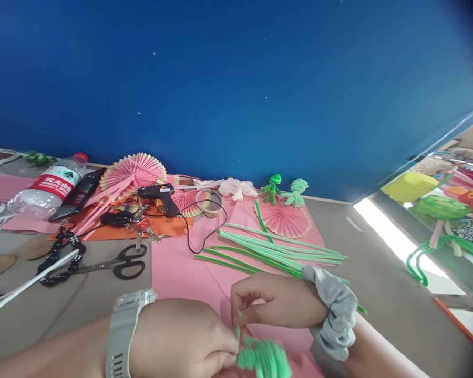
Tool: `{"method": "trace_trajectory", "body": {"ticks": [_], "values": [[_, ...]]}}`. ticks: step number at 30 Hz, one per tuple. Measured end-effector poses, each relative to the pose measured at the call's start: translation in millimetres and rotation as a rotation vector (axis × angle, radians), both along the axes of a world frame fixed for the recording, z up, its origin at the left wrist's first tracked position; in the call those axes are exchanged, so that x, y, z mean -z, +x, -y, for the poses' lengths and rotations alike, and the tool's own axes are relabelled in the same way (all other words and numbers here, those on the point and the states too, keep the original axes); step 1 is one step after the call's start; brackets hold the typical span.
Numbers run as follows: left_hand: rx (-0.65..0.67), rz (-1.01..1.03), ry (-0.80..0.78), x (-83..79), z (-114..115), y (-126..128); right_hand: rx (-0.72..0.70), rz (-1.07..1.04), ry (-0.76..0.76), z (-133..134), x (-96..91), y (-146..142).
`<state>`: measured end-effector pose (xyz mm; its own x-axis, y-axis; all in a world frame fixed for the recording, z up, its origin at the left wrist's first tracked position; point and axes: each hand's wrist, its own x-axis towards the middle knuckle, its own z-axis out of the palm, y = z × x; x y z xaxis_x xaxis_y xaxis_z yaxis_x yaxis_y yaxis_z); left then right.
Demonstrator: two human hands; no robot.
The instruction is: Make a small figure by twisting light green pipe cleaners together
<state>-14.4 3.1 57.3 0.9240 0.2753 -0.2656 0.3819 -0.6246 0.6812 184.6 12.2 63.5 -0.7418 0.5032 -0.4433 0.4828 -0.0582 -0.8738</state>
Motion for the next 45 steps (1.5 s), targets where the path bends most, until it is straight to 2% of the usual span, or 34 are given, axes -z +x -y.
{"method": "trace_trajectory", "body": {"ticks": [2, 4, 6, 10, 12, 14, 15, 17, 21, 26, 30, 32, 34, 37, 40, 42, 45], "values": [[-0.082, -0.022, -0.046, 7.7, 0, 2, 0.028, 0.167, 0.256, 5, -4.6, -5], [-0.226, 0.01, -0.144, 12.9, -2, 4, 0.065, 0.291, 0.528, 11, -8.7, -9], [-0.384, 0.091, -0.249, 14.4, -6, 7, 0.107, 0.346, 0.8, 17, -11.1, -12], [-0.543, 0.274, -0.499, 13.4, -11, 12, 0.267, 0.389, 1.373, 28, -8.9, -15], [-0.721, 0.397, -0.778, 14.3, -10, 14, 0.282, 0.375, 1.591, 32, -6.0, -15], [-0.818, 0.532, -0.944, 15.0, -6, 15, 0.291, 0.327, 1.701, 34, -3.6, -14], [-0.833, 0.608, -0.988, 14.8, -3, 16, 0.319, 0.294, 1.7, 35, -2.9, -14], [-0.818, 0.738, -1.016, 13.4, 3, 17, 0.439, 0.208, 1.577, 34, -2.6, -15], [-0.766, 0.846, -0.97, 10.8, 11, 18, 0.665, -0.04, 1.127, 29, -2.0, -19], [-0.706, 0.852, -1.047, 12.8, 14, 16, 0.818, -0.269, 0.496, 24, 3.1, -27], [-0.615, 0.748, -0.999, 10.7, 13, 12, 0.771, -0.539, 0.183, 23, 6.0, -32], [-0.525, 0.647, -0.944, 5.4, 11, 9, 0.689, -0.625, 0.059, 24, 5.9, -30], [-0.403, 0.509, -0.943, -2.6, 6, 6, 0.572, -0.619, -0.049, 24, 4.9, -25], [-0.224, 0.297, -0.915, -15.2, -4, 0, 0.408, -0.591, -0.116, 22, 3.6, -18], [-0.086, 0.172, -0.779, -21.0, -13, -4, 0.251, -0.545, -0.004, 18, 1.9, -12], [-0.09, 0.109, -0.657, -19.1, -16, -4, 0.158, -0.423, 0.155, 15, -1.3, -9], [-0.182, 0.013, -0.533, -10.7, -15, -3, 0.085, -0.151, 0.397, 11, -6.9, -5]]}}
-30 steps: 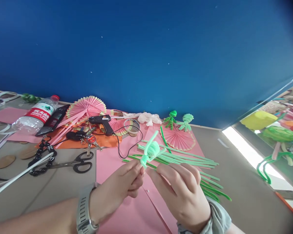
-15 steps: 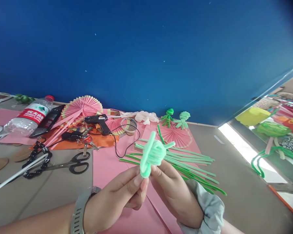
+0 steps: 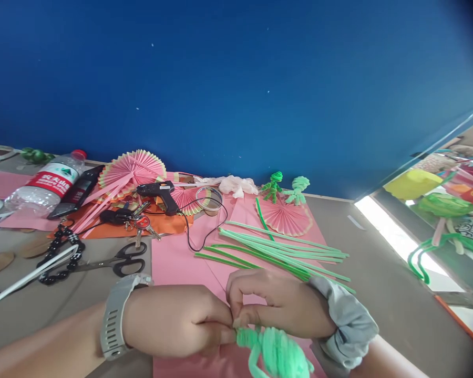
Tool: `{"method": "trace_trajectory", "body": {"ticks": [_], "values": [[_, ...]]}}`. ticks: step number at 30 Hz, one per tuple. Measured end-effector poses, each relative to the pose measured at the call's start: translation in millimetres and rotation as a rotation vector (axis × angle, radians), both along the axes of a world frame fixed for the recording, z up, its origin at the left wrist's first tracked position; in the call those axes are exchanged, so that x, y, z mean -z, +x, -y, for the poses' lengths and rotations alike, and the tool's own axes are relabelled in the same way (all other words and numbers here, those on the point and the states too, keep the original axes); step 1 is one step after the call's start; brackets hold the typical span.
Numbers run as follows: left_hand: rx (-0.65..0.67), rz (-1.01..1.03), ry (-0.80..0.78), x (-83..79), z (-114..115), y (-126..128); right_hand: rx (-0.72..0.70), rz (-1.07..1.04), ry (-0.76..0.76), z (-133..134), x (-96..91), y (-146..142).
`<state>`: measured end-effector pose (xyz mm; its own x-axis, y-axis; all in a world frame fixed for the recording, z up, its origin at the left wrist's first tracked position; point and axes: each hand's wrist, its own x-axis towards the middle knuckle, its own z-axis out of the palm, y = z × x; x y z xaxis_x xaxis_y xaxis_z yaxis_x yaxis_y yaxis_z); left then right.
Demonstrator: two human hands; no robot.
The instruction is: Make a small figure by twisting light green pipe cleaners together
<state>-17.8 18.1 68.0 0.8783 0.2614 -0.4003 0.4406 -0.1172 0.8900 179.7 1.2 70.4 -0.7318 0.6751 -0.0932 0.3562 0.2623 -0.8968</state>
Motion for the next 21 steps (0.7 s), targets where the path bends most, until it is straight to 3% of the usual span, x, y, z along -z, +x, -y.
{"method": "trace_trajectory", "body": {"ticks": [4, 9, 15, 21], "values": [[-0.067, -0.061, 0.114, 11.7, 3, 3, -0.007, 0.183, 0.076, -4, 0.3, 0], [-0.106, -0.093, 0.288, 24.7, 6, 4, 0.095, 0.338, 0.102, -2, 2.8, -6], [-0.183, -0.086, 0.357, 41.5, 10, 3, 0.187, 0.432, 0.245, 8, -8.7, -12], [-0.265, -0.012, 0.328, 35.4, 6, 6, 0.152, 0.547, 0.392, 20, -17.9, -17]]}}
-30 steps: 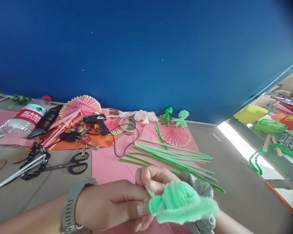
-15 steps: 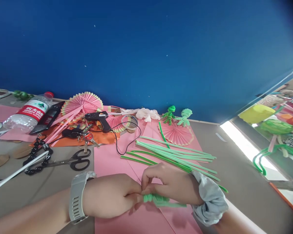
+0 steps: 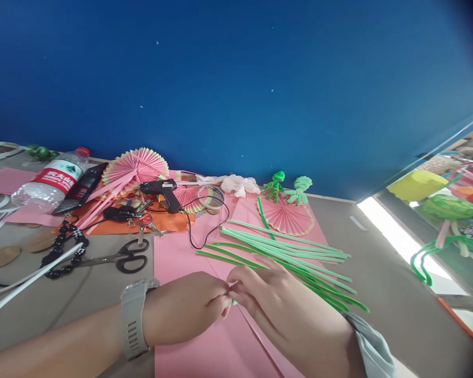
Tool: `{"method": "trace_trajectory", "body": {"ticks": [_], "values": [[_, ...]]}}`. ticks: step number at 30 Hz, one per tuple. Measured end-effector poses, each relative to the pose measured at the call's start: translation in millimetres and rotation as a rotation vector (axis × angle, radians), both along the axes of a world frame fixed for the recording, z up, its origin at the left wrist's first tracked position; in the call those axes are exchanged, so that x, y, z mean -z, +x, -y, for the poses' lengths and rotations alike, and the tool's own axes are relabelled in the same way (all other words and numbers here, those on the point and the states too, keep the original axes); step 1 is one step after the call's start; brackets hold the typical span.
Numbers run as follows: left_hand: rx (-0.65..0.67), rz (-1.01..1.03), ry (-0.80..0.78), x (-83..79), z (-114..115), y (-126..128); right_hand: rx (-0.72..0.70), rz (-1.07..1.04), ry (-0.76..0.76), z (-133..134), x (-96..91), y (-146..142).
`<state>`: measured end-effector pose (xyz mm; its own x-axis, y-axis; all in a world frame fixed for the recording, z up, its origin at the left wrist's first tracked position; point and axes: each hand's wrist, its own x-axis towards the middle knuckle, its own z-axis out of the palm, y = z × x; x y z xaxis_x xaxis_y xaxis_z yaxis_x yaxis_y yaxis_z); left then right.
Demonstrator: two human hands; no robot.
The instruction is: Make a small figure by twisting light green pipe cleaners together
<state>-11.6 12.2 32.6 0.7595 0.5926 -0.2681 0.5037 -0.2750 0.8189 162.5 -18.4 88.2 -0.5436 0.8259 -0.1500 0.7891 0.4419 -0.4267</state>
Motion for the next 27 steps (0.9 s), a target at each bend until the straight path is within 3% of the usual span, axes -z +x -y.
{"method": "trace_trajectory", "body": {"ticks": [13, 20, 27], "values": [[-0.181, 0.374, -0.534, -35.4, -10, -1, -0.117, -0.133, 0.609, 4, -2.7, 11], [-0.096, 0.416, -0.516, -40.1, -13, -4, -0.081, -0.165, 0.699, 2, 3.3, 8], [-0.109, 0.359, -0.442, -36.3, -9, -7, -0.091, -0.072, 0.689, 0, 7.2, 8]]}}
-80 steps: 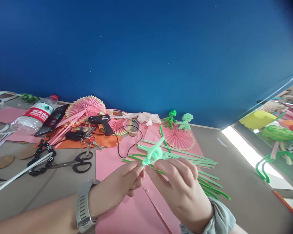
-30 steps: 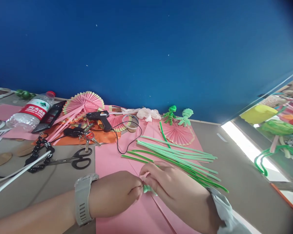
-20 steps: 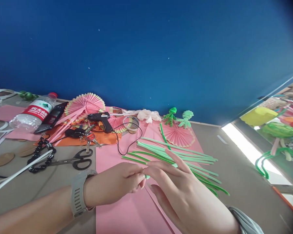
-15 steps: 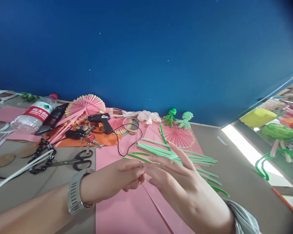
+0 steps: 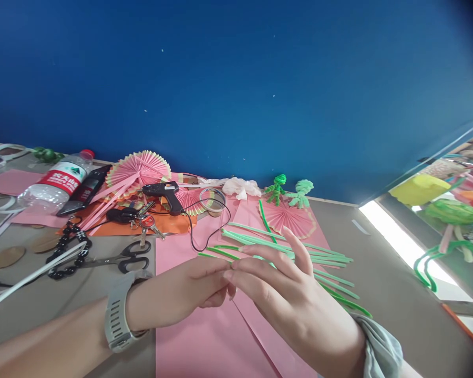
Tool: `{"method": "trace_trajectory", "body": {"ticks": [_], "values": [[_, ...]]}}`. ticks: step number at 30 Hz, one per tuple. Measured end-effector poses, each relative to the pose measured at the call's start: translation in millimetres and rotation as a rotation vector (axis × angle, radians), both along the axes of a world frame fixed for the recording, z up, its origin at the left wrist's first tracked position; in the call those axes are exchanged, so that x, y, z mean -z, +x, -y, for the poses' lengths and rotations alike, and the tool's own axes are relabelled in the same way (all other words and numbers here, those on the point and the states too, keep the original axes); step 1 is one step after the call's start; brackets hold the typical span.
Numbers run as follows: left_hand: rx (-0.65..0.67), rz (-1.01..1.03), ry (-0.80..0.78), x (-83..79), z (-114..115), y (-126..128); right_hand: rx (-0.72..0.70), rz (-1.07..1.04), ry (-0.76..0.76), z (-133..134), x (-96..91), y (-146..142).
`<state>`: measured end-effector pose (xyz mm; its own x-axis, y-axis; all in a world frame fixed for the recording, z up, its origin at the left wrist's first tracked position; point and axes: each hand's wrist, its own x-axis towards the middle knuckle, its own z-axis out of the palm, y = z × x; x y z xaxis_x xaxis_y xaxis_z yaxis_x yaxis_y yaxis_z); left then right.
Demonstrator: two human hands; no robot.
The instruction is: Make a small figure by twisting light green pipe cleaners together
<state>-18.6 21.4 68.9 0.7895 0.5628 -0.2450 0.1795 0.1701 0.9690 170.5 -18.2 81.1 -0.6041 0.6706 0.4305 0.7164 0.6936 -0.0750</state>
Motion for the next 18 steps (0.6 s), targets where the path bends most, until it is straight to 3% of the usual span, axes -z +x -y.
{"method": "trace_trajectory", "body": {"ticks": [5, 7, 9, 11, 14, 18], "values": [[-0.14, -0.135, 0.321, 1.8, 7, 2, 0.021, 0.051, 0.009, -2, -5.2, 4], [-0.238, -0.089, 0.352, 2.0, 8, 4, 0.095, -0.042, 0.109, 1, -10.9, 7], [-0.309, -0.013, 0.292, 1.2, 9, 7, 0.137, -0.18, 0.085, 6, -16.1, 7], [-0.327, 0.057, 0.229, 0.3, 11, 9, 0.16, -0.289, -0.176, 10, -18.3, 6], [-0.285, 0.18, 0.141, 0.7, 14, 10, 0.17, -0.49, -0.705, 11, -14.2, -3], [-0.25, 0.309, 0.001, 5.2, 20, 10, -0.02, -1.006, -1.005, 4, 0.7, -16]]}}
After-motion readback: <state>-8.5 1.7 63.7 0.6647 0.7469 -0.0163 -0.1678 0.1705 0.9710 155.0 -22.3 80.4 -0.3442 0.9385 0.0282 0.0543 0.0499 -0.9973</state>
